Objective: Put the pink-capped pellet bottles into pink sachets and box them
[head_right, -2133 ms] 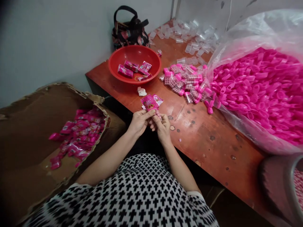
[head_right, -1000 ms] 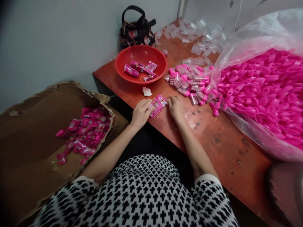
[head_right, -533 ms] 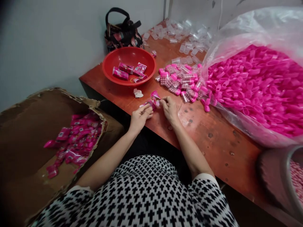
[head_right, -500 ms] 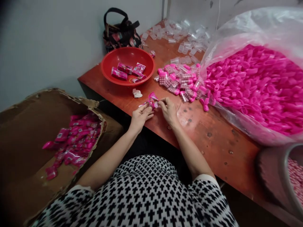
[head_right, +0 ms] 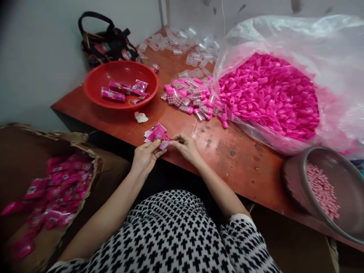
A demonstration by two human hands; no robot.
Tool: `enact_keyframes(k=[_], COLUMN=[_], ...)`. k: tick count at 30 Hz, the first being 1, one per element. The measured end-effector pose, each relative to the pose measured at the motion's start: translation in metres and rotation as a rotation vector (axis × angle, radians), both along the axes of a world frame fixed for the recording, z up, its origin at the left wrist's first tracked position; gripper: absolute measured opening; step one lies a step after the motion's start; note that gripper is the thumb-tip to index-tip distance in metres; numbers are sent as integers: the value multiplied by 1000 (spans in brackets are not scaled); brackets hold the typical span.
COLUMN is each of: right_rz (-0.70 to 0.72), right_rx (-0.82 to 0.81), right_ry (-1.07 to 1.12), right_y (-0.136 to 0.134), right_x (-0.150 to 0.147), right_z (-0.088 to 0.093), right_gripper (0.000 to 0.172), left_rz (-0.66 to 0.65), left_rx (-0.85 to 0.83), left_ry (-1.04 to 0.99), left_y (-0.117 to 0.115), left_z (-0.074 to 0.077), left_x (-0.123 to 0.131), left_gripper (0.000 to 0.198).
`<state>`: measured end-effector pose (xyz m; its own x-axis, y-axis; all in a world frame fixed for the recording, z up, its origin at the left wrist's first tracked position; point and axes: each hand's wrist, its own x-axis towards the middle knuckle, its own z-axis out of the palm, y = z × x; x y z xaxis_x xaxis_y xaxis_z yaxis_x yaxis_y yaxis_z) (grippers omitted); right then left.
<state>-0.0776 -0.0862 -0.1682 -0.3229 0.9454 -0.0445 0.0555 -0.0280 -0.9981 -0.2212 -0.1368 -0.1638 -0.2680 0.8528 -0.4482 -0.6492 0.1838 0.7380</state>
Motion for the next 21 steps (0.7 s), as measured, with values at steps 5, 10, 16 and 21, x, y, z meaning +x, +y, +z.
enact_keyframes(k=[5, 10, 16, 21], right_rz=[-37, 88, 97, 27], right_rx=[201, 396, 376, 382], right_ry=[-218, -476, -566, -638], right_y=[36, 65, 63, 65], right_x=[-13, -46, -33, -16], right_z=[5, 21, 17, 15], right_gripper=[13, 10, 13, 17], left_rz=[68, 194, 209, 213], left_rx=[-60, -60, -17, -16], left_ry=[-41, -56, -82, -93], left_y=[-14, -25, -23, -15], left_z=[2, -1, -7, -8], left_x=[-14, -31, -40, -39], left_gripper=[33, 35, 28, 30])
